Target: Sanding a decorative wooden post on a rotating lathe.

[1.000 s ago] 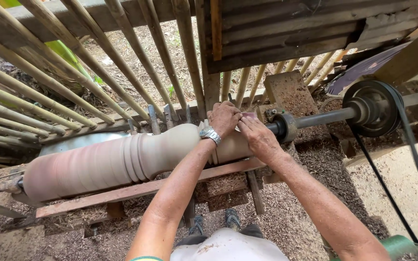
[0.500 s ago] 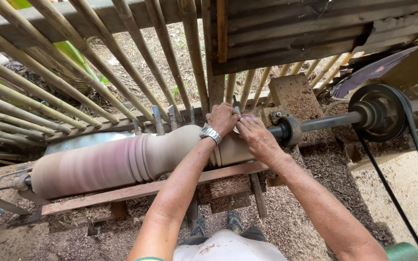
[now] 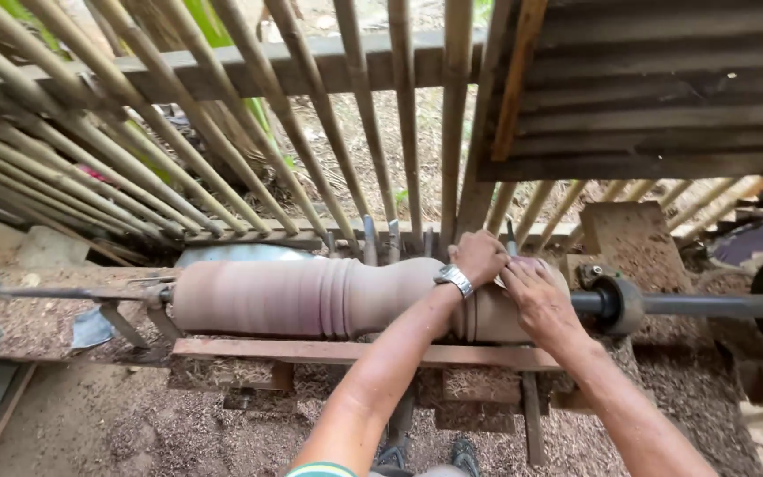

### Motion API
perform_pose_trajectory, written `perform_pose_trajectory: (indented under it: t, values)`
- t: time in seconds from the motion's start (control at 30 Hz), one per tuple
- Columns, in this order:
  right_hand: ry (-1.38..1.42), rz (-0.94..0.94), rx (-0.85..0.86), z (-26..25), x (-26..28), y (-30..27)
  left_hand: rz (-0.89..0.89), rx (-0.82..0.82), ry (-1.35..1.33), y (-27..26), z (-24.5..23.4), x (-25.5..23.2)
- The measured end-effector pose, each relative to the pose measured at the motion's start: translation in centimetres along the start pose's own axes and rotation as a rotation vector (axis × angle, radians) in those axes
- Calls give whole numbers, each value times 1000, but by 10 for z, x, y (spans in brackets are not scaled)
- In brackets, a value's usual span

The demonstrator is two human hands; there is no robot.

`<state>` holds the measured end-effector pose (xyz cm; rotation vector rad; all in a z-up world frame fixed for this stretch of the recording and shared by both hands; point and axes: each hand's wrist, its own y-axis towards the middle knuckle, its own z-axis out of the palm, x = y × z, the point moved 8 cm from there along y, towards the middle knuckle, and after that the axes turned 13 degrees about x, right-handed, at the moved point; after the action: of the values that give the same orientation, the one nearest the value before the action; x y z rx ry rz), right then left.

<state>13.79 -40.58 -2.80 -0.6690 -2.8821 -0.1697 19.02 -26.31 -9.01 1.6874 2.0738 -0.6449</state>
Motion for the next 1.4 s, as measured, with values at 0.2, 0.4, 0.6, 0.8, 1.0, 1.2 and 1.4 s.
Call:
perform_pose_trajectory:
  t: [0.2,0.4,0.6,0.8,1.0,1.2,1.4]
  values:
    - [-116,3,-9,16,-1,7,0,-19,-78,-17,-23,0]
    - [-6,11,80,13,13,15,63,-47,-57,-18,-23,13]
    - [27,1,91,1,27,17,137,-62,11,-13,-16,29]
    - [-56,-16,65,28,15,21,-20,-31,-47,-14,-16,33]
    - [-125,20,146,30,21,33,-40,-18,-72,-26,-31,37]
    - [-69,-5,133,24,31,39,54,-76,-34,-23,-28,54]
    - [-70,-8,122,14,49,42,219,-79,-65,-34,-45,49]
